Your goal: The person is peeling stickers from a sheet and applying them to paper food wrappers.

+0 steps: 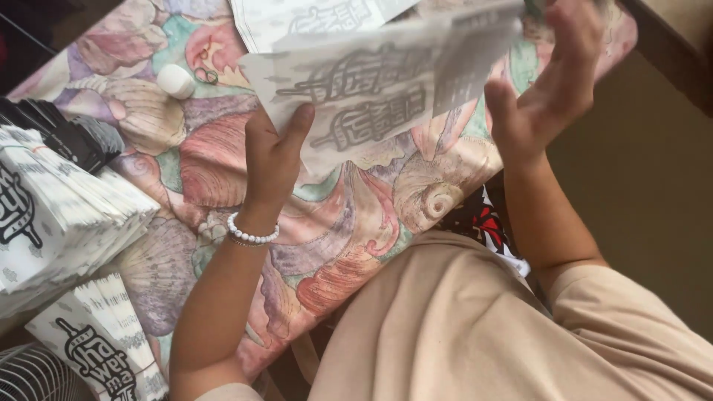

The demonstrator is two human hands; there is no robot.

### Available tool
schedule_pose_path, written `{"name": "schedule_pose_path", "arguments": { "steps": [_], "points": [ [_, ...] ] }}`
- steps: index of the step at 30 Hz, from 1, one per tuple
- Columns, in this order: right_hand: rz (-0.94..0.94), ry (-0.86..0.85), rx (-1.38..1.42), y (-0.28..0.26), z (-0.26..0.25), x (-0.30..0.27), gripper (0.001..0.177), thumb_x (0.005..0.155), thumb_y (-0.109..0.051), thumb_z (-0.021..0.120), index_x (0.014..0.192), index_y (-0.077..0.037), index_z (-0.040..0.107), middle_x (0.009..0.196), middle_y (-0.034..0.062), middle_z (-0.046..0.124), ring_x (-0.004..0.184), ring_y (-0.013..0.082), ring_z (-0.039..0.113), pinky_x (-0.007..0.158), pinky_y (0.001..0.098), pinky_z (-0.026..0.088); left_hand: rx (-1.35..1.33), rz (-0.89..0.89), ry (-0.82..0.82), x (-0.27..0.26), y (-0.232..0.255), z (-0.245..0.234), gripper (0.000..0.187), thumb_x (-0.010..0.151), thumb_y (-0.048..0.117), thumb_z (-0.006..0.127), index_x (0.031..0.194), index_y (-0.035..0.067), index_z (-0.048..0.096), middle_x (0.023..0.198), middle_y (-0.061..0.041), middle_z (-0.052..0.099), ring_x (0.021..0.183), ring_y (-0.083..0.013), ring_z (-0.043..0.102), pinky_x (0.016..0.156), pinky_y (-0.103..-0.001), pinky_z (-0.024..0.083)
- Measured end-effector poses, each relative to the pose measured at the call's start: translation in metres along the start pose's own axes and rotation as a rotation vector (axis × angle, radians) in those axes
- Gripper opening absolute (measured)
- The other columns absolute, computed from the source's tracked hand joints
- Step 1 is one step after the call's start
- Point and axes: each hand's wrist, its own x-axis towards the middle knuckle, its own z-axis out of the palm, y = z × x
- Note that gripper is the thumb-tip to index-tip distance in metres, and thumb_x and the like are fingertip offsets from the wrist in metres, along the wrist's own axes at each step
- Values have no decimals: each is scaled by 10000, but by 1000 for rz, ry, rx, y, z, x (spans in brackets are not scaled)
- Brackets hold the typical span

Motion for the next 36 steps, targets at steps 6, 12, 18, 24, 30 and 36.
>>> {"name": "schedule_pose_path", "arguments": {
  "steps": [6, 12, 18, 24, 30, 36],
  "points": [
    [604, -240, 569, 57, -20, -62, 947, 906, -77, 808, 1683, -115, 268, 1757, 75, 243, 1626, 234, 324, 1376, 394, 333, -31, -2, 0, -5, -9, 5, 421, 988, 361, 626, 1265, 54, 549, 1149, -84, 681, 1086, -220, 674, 928, -327, 586],
    [902, -122, 733, 56, -23, -76, 1070, 847, -120, 819, 1724, -126, 206, 1606, 74, 467, 1248, 162, 583, 1075, 308, 555, -26, 16, 14, -10, -17, 10, 428, 1006, 378, 593, 1270, 43, 568, 1062, -66, 710, 937, -169, 706, 727, -246, 618],
    [836, 45, 618, 62, -18, -98, 798, 902, -89, 856, 1583, -59, 440, 1543, 56, 556, 1218, 155, 581, 1050, 269, 505, 62, 93, 16, -13, -17, 16, 325, 1025, 336, 578, 1218, 75, 553, 1069, -78, 717, 1000, -218, 735, 815, -308, 643],
    [796, -63, 619, 52, -21, -91, 950, 910, -268, 826, 1669, -78, 287, 1680, 29, 377, 1365, 210, 512, 1195, 372, 481, 94, 108, 87, -16, -19, 16, 300, 1022, 329, 585, 1157, 61, 592, 993, -58, 713, 925, -182, 712, 781, -300, 598],
    [826, -39, 561, 58, -23, -95, 683, 957, -160, 829, 1518, -10, 469, 1430, 53, 527, 1233, 173, 529, 1067, 285, 477, 24, 55, 117, -17, -29, 20, 277, 1003, 300, 620, 1111, 45, 609, 1005, -85, 730, 948, -194, 733, 806, -287, 629],
    [886, -21, 543, 54, -21, -91, 626, 920, -205, 857, 1441, -56, 544, 1227, 62, 600, 1155, 194, 579, 1009, 305, 507, 14, 85, 141, -21, -33, 26, 239, 1009, 291, 623, 1106, 78, 574, 1031, -68, 695, 987, -190, 699, 877, -308, 607]
  ]
}}
